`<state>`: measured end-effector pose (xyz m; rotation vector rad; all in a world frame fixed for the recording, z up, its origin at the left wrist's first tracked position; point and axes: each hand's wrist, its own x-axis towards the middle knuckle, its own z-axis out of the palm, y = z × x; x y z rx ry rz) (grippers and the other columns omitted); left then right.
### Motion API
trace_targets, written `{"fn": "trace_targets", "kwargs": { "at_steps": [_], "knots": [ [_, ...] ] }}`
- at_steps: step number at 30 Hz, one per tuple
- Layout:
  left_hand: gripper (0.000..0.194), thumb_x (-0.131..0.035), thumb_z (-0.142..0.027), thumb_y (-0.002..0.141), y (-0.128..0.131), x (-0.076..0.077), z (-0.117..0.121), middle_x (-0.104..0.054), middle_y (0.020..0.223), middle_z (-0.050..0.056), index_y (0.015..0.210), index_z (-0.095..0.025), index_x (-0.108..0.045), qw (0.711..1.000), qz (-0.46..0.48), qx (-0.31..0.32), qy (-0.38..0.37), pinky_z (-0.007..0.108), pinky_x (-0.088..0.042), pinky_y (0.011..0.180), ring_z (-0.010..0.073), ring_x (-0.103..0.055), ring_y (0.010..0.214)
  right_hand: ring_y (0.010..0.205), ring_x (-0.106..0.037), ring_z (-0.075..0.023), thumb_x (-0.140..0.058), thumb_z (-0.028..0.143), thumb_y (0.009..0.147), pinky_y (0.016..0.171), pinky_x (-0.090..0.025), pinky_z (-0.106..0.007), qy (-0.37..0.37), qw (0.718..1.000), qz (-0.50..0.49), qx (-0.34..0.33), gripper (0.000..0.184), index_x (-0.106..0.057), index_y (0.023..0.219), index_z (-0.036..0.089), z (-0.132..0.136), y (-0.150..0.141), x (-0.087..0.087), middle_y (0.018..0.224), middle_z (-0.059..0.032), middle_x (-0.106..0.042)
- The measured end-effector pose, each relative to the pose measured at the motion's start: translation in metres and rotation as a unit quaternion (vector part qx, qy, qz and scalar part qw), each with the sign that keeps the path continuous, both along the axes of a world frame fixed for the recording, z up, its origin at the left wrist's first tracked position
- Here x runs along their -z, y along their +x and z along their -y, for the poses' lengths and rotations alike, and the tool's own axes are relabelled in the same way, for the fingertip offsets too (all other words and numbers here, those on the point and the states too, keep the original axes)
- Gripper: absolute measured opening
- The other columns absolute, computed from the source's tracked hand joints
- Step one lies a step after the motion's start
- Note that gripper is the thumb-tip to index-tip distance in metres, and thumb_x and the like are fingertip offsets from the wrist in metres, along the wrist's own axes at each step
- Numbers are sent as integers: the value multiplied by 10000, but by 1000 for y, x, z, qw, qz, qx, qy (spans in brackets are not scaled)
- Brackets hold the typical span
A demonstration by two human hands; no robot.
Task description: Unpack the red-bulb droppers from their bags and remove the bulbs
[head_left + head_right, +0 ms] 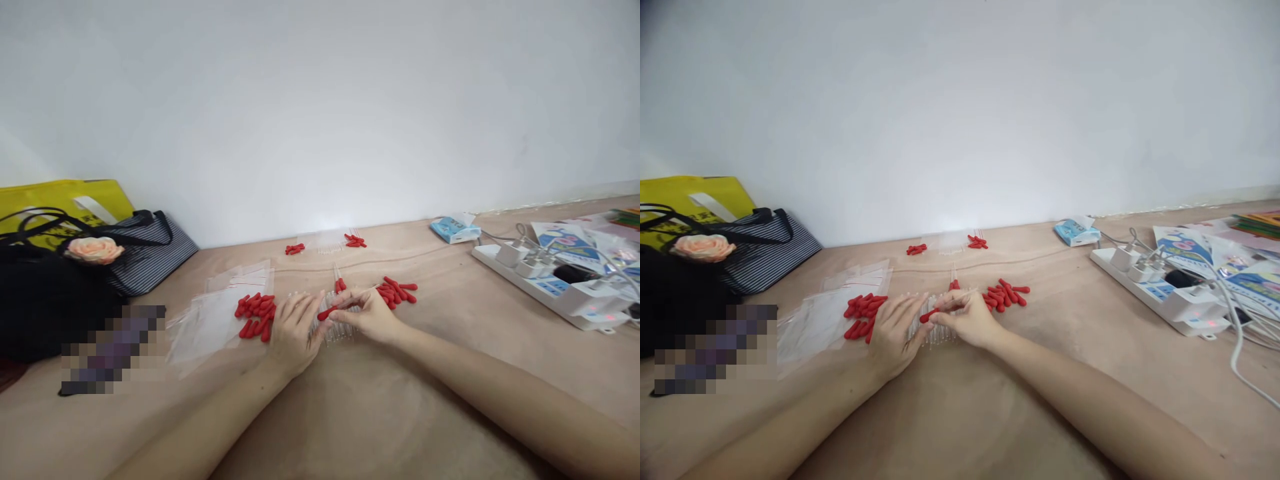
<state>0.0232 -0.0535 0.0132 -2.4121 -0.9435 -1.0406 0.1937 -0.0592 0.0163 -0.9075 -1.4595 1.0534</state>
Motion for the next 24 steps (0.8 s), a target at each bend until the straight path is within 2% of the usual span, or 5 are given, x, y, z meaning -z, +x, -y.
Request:
{"fn": "trace_targets", "kwargs": {
  "at_steps": [7, 11, 13, 15, 24],
  "knots": [
    [171, -492, -298, 837, -4, -4, -1, -693, 695, -7, 834, -233, -650, 1000, -1, -18, 25, 349, -295, 722, 156, -576, 679, 648, -593, -142, -596, 333, 735, 612, -458, -282, 146, 978, 141, 53, 169, -662, 800, 191, 15, 21, 3, 713, -27, -665],
    [167, -488, -289, 836, -3, -3, 0, -696, 743, -6, 814, -236, -646, 1000, -22, -4, 11, 371, -300, 795, 161, -581, 739, 671, -532, -140, -488, 235, 824, 689, -386, -329, 369, 853, 357, 98, 178, -646, 900, 204, 18, 39, 13, 712, -33, -638],
    [173, -473, -279, 842, -2, -1, 0, -697, 792, -3, 824, -233, -640, 999, -31, 23, 0, 394, -289, 867, 166, -583, 792, 681, -507, -145, -456, 223, 841, 702, -351, -341, 413, 796, 419, 138, 213, -618, 975, 189, 19, 39, 19, 703, -38, -619],
    [172, -470, -279, 844, -2, 1, 0, -693, 864, -4, 830, -231, -634, 998, -37, 53, -7, 423, -260, 933, 174, -583, 854, 663, -482, -143, -448, 245, 848, 691, -327, -338, 423, 770, 446, 169, 222, -609, 989, 188, 21, 36, 22, 673, -29, -595],
    [230, -430, -235, 858, -1, 1, -3, -656, 1020, 23, 996, -236, -613, 991, -90, 96, -18, 446, -283, 990, 179, -547, 1021, 797, -542, -150, -484, 186, 809, 882, -259, -401, 436, 772, 431, 170, 149, -612, 881, 213, 20, 30, 24, 652, 10, -645]
  ]
}}
